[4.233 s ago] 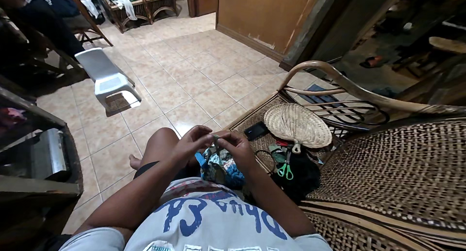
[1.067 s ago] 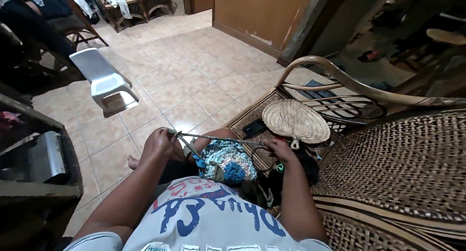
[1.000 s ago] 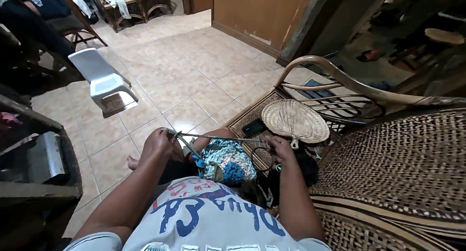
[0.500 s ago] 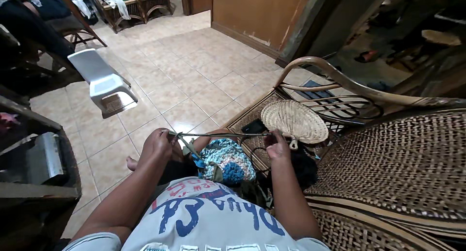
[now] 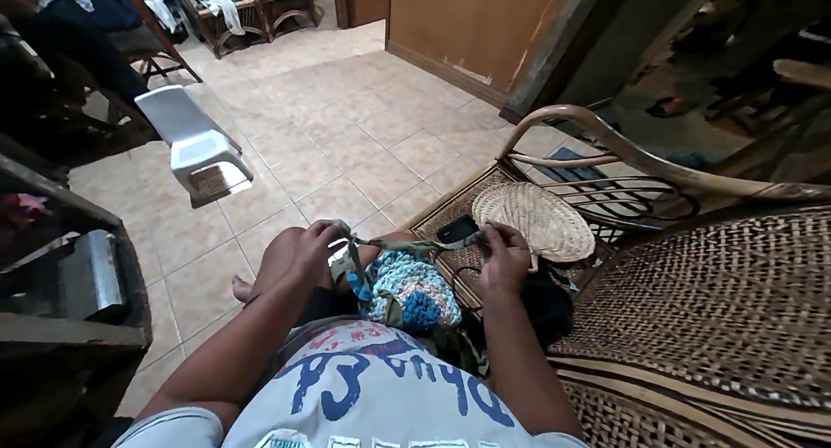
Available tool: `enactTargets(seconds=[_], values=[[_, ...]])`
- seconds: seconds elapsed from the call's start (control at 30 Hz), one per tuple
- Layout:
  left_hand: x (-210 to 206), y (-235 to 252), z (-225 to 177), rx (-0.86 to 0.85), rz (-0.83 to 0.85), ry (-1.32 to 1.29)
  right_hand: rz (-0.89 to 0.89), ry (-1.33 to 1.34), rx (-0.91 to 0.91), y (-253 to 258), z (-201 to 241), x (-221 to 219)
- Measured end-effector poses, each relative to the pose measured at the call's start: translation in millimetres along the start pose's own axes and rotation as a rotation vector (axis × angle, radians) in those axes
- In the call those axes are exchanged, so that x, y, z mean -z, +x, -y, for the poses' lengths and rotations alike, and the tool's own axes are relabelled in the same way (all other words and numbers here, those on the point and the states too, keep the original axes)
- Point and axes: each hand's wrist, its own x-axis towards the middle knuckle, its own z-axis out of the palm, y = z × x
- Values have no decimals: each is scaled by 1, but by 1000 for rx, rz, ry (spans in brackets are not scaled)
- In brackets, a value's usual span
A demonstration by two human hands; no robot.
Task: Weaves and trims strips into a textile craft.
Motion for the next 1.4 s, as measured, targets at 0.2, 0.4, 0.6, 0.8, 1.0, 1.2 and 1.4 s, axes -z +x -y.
enactTargets(seconds=[0.2,0.4,0.6,0.8,1.0,1.2,1.4], values=[[-22,-30,-13,34,231,-42,600,-111,147,-54,20,-41],[-29,-39,-12,13,355,27,696,-149,322,-69,10,-65],[-28,-39,-7,26,400,39,617,-132,341,-71,7,-64],[-30,-40,-6,34,406,33,658,-124,393,-74,2,-64],[-31,-38,-2,-14,400,70,678,-229,502,-77,1,-62],[-31,-40,-3,-61,392,122,713,-248,380,-74,7,-61],[-31,-39,-7,-28,391,99,787,-182,60,-68,21,-57]])
